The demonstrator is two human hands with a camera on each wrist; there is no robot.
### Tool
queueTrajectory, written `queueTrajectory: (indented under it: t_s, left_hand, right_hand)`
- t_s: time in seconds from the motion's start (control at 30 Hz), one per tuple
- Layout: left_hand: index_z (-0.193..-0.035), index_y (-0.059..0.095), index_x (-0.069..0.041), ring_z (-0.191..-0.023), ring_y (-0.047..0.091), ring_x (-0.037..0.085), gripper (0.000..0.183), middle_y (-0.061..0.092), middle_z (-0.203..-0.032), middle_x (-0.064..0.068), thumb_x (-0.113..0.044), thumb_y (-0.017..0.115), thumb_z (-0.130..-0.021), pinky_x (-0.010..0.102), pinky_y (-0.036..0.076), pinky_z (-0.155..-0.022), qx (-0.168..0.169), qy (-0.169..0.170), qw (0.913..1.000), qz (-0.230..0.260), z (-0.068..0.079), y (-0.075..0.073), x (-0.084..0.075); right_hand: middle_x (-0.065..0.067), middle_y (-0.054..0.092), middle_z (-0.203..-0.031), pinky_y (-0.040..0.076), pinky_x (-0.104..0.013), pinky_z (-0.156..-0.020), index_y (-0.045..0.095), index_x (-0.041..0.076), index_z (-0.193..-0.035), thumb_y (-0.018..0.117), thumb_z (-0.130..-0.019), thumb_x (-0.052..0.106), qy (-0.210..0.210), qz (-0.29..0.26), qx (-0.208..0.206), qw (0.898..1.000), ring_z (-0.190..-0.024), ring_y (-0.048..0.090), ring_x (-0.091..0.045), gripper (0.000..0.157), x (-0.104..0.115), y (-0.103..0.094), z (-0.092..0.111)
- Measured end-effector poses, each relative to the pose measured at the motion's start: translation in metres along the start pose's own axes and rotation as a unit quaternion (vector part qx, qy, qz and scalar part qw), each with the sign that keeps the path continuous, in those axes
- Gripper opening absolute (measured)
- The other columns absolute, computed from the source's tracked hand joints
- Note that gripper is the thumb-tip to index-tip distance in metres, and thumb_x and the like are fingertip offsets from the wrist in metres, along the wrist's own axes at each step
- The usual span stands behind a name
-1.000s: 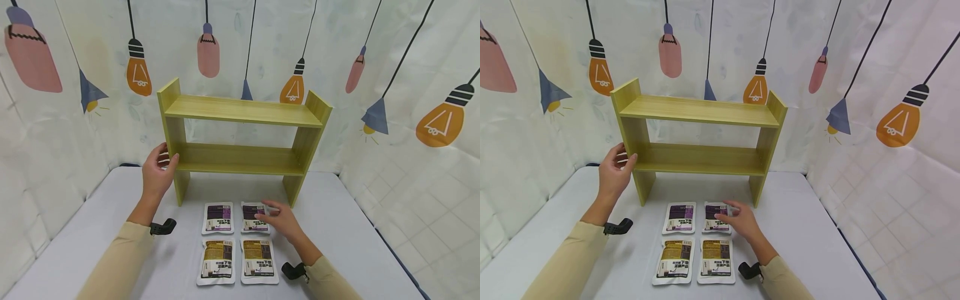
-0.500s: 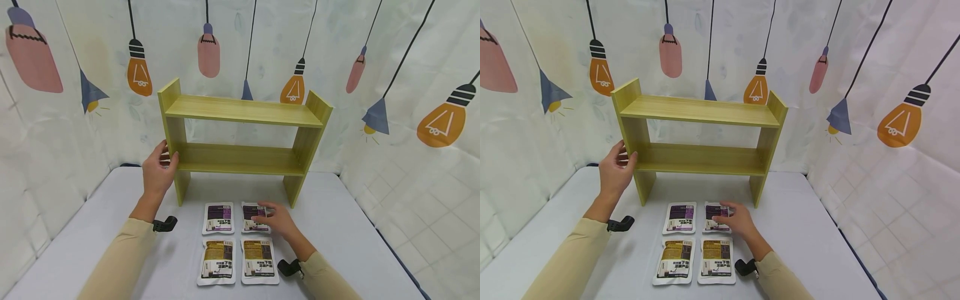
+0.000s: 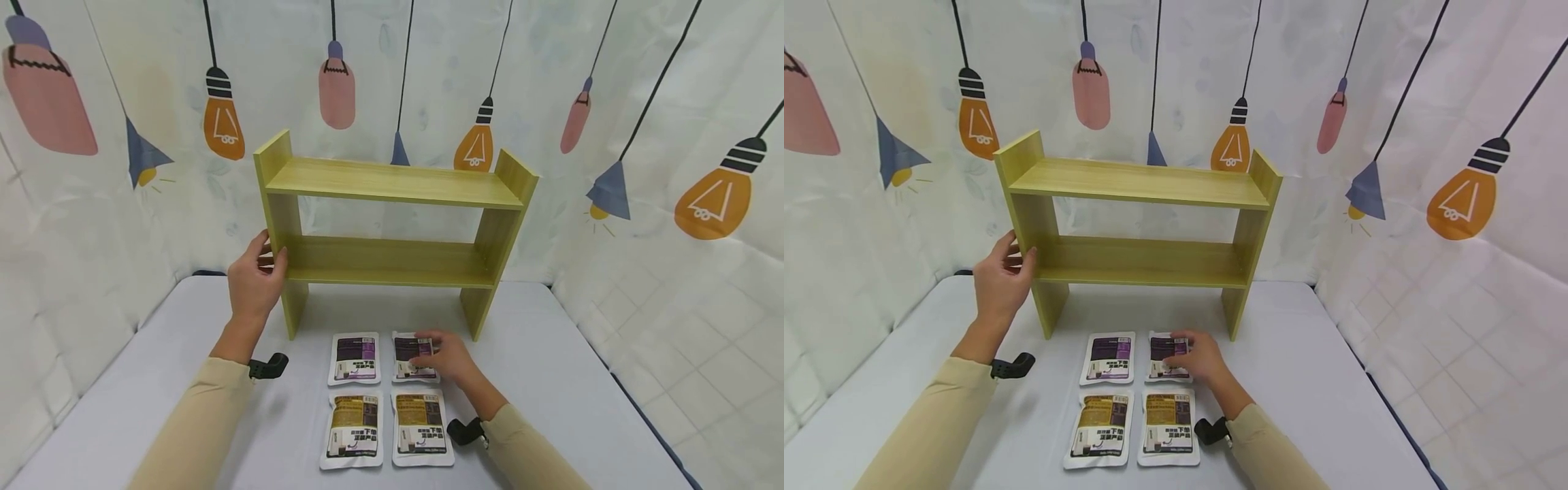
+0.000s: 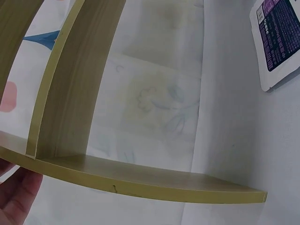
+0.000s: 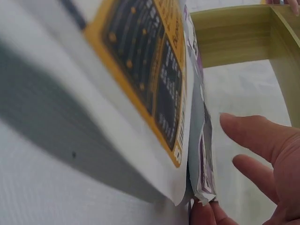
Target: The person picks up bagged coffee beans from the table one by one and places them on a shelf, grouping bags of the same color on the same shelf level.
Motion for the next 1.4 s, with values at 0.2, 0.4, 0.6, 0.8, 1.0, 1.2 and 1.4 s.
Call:
queueTrajectory:
  t_s: [0.2, 0.4, 0.6, 0.8, 1.0, 1.2, 1.4]
  left_hand:
    - [-0.138, 0.065, -0.013, -0.091, 0.077, 0.037, 0.042, 0.075, -0.119, 0.019, -0.021, 0.067, -0.097, 0.043, 0.062, -0.072, 0.004, -0.008, 0.9999, -0.014, 0.000, -0.001, 0.002]
    - [-0.140, 0.064, -0.014, -0.082, 0.076, 0.039, 0.043, 0.075, -0.117, 0.020, -0.020, 0.067, -0.097, 0.052, 0.061, -0.072, 0.005, -0.008, 0.9998, -0.016, 0.000, -0.002, 0.002]
    - [-0.141, 0.063, -0.015, -0.083, 0.077, 0.038, 0.044, 0.075, -0.120, 0.018, -0.022, 0.067, -0.097, 0.054, 0.061, -0.073, 0.006, -0.007, 0.9997, -0.025, 0.000, -0.002, 0.002]
    - [-0.140, 0.064, -0.017, -0.082, 0.077, 0.037, 0.044, 0.075, -0.120, 0.016, -0.022, 0.068, -0.097, 0.051, 0.061, -0.072, 0.005, -0.010, 0.9995, -0.028, 0.000, -0.003, 0.001]
    - [-0.141, 0.064, -0.019, -0.084, 0.077, 0.037, 0.045, 0.075, -0.121, 0.015, -0.022, 0.068, -0.097, 0.037, 0.063, -0.073, 0.006, -0.012, 0.9996, -0.024, 0.000, -0.003, 0.002]
    - [-0.141, 0.064, -0.019, -0.086, 0.076, 0.040, 0.045, 0.074, -0.123, 0.015, -0.020, 0.069, -0.097, -0.004, 0.042, -0.070, 0.007, -0.015, 0.9998, -0.005, 0.000, -0.004, 0.002]
    - [-0.142, 0.064, -0.020, -0.085, 0.077, 0.039, 0.045, 0.075, -0.123, 0.014, -0.021, 0.069, -0.097, 0.012, 0.056, -0.072, 0.007, -0.018, 0.9998, -0.010, 0.001, -0.004, 0.003]
  right_hand:
    - [-0.016, 0.066, -0.127, 0.054, -0.052, -0.092, 0.075, 0.017, -0.122, 0.095, -0.070, 0.022, 0.002, 0.055, 0.001, 0.998, -0.113, 0.059, -0.033, 0.056, 0.006, 0.003, 0.002]
    - [-0.015, 0.066, -0.126, 0.052, -0.053, -0.095, 0.075, 0.017, -0.122, 0.095, -0.070, 0.023, -0.010, 0.092, 0.011, 0.996, -0.112, 0.058, -0.031, 0.056, 0.009, 0.006, 0.001]
    - [-0.015, 0.066, -0.132, 0.047, -0.058, -0.105, 0.075, 0.015, -0.123, 0.094, -0.071, 0.023, -0.023, 0.119, 0.021, 0.992, -0.123, 0.057, -0.037, 0.055, 0.013, 0.008, -0.001]
    - [-0.016, 0.065, -0.135, 0.045, -0.059, -0.109, 0.075, 0.014, -0.122, 0.094, -0.071, 0.023, -0.019, 0.131, 0.026, 0.991, -0.128, 0.055, -0.039, 0.055, 0.013, 0.008, -0.002]
    - [-0.016, 0.064, -0.136, 0.045, -0.058, -0.109, 0.075, 0.017, -0.122, 0.095, -0.071, 0.024, -0.005, 0.132, 0.027, 0.991, -0.128, 0.055, -0.038, 0.056, 0.012, 0.007, -0.005]
    - [-0.015, 0.065, -0.134, 0.047, -0.058, -0.108, 0.075, 0.016, -0.121, 0.095, -0.071, 0.023, -0.012, 0.135, 0.030, 0.990, -0.126, 0.056, -0.037, 0.054, 0.013, 0.007, -0.005]
    - [-0.014, 0.065, -0.135, 0.048, -0.058, -0.106, 0.076, 0.017, -0.120, 0.095, -0.070, 0.023, -0.014, 0.126, 0.035, 0.991, -0.124, 0.058, -0.037, 0.053, 0.013, 0.006, -0.006]
Point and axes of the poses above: each hand's wrist, its own z-axis away from the middle knuckle, its own y-axis out of the palm, x = y × z, the point moved 6 cm from there along -z, towards the middle knuckle
